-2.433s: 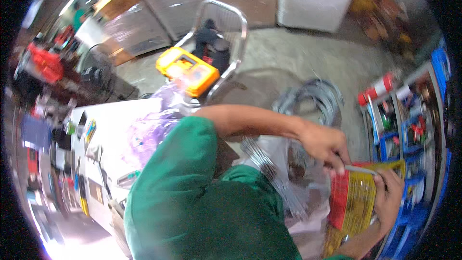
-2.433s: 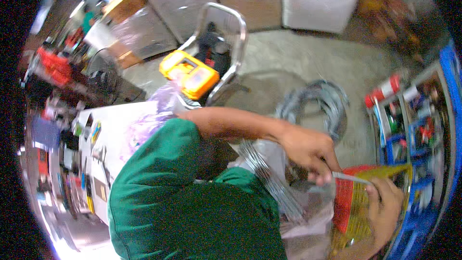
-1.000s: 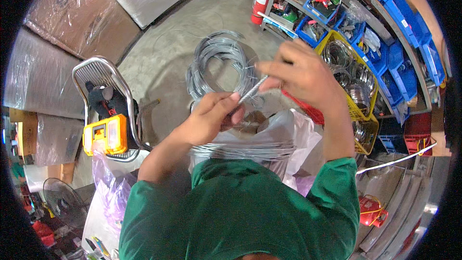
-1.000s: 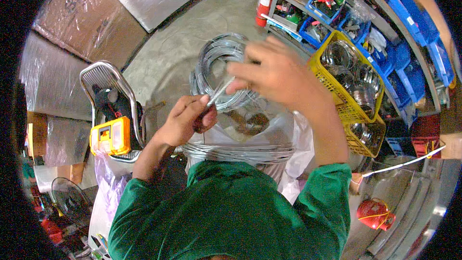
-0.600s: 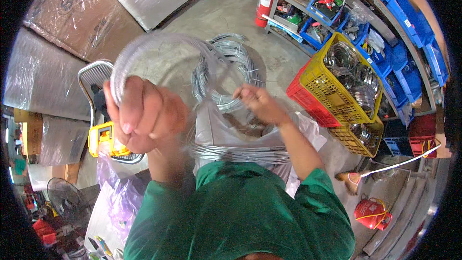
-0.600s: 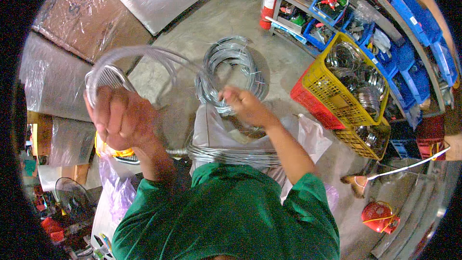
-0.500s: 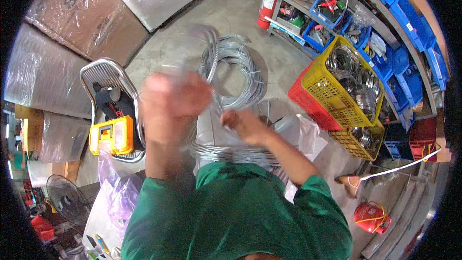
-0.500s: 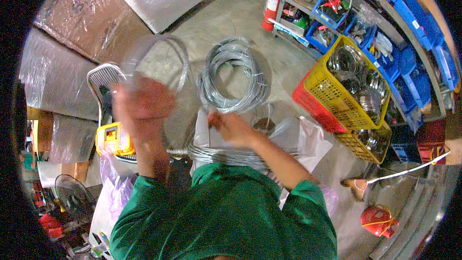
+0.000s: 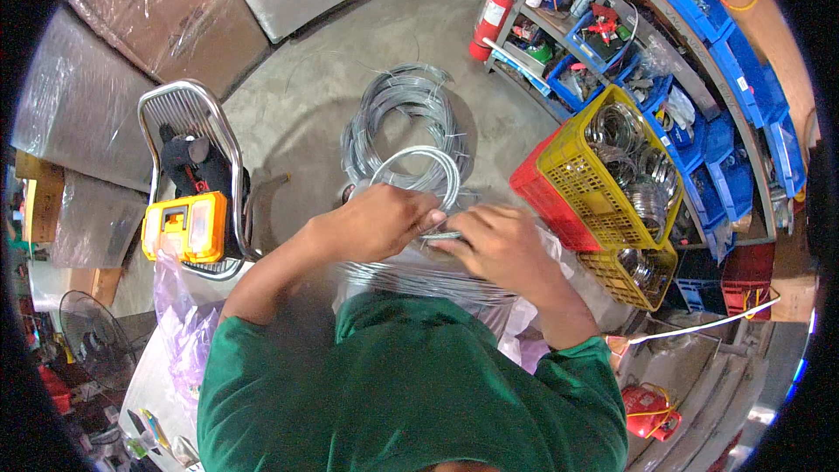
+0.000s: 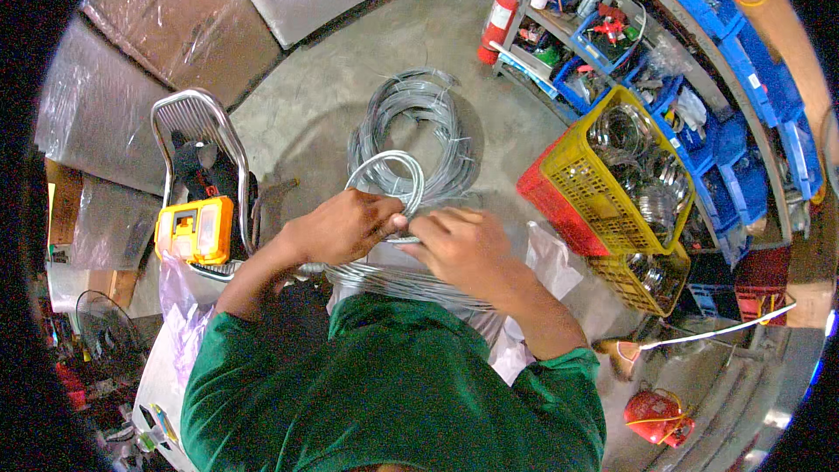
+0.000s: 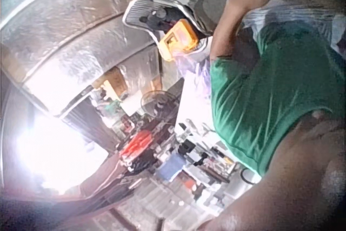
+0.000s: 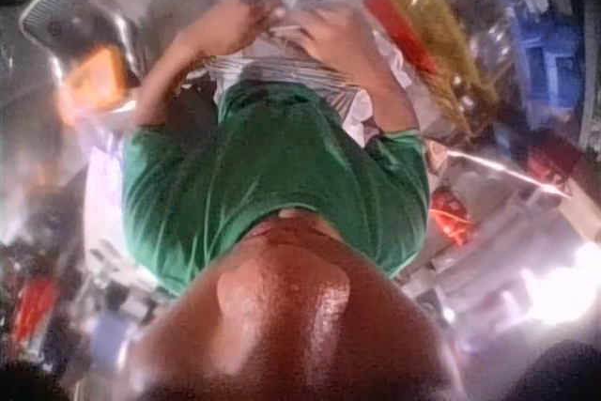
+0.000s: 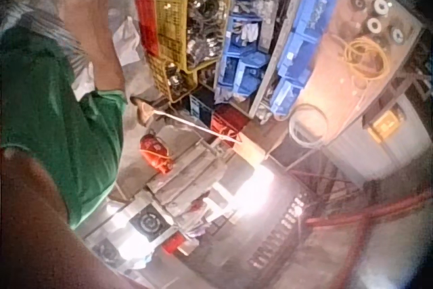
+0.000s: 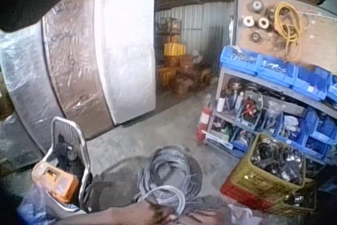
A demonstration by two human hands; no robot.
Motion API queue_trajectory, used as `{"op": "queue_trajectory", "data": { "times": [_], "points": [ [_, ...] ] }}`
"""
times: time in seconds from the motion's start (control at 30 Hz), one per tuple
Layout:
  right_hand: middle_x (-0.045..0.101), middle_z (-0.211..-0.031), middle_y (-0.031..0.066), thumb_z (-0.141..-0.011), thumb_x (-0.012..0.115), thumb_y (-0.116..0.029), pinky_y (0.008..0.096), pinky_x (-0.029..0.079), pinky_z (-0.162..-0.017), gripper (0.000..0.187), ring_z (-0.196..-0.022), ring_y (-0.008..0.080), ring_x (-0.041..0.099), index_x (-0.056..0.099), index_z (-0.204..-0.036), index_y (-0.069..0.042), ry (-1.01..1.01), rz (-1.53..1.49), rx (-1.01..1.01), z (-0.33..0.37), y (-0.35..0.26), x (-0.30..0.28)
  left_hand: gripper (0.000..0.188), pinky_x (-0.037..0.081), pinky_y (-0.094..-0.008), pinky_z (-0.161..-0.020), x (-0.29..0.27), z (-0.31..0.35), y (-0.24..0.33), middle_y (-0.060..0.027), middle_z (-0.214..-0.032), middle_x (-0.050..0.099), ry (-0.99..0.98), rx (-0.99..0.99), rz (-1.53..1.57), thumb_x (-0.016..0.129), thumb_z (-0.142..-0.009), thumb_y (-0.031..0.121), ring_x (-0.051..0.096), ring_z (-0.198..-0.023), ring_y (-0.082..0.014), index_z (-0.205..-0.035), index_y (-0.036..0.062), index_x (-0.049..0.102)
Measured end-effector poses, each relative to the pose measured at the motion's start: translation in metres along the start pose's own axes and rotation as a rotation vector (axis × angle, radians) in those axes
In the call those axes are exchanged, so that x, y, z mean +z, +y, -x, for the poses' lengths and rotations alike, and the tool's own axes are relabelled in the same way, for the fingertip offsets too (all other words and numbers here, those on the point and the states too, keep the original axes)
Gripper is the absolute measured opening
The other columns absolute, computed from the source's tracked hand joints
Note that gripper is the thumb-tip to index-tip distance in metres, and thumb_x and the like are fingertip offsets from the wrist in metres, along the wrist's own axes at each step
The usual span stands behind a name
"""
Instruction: The person gathers loose metal wire from the floor, aligns it into a bundle, and coils it into a neat circular shape by hand. The person then secures the coil with a twist tie and places the finished coil on the floor.
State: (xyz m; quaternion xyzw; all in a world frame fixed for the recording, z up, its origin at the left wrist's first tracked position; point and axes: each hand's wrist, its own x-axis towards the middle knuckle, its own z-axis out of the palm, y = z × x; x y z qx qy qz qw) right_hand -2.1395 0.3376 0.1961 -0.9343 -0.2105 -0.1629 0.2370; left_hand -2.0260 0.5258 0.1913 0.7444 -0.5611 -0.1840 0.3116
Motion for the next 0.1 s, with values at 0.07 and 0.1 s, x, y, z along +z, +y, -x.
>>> {"op": "queue_trajectory", "data": {
  "times": [0.07,0.1],
  "points": [
    [0.063,-0.073,0.0075,-0.079,0.077,-0.023,0.0368,0.049,-0.056,0.020,-0.064,0.0287,0.064,0.065,-0.084,-0.007,0.037,0.077,-0.078,-0.005,0.007,-0.017,0.030,0.047,-0.0510,-0.070,0.001,0.003,0.001,-0.0214,-0.077,0.059,-0.046,-0.083,0.113,0.044,-0.104,0.029,0.061,-0.077,-0.0429,-0.093,0.0038,0.054],
    [0.065,-0.076,0.0061,-0.081,0.075,-0.022,0.0356,0.049,-0.056,0.017,-0.067,0.0274,0.065,0.066,-0.085,-0.008,0.010,0.113,-0.083,-0.007,0.009,-0.026,0.031,0.048,-0.0507,-0.073,-0.001,0.004,0.001,-0.0223,-0.080,0.062,-0.056,-0.093,0.171,0.042,-0.105,0.031,0.062,-0.079,-0.0426,-0.096,0.0049,0.056]
  ]
}}
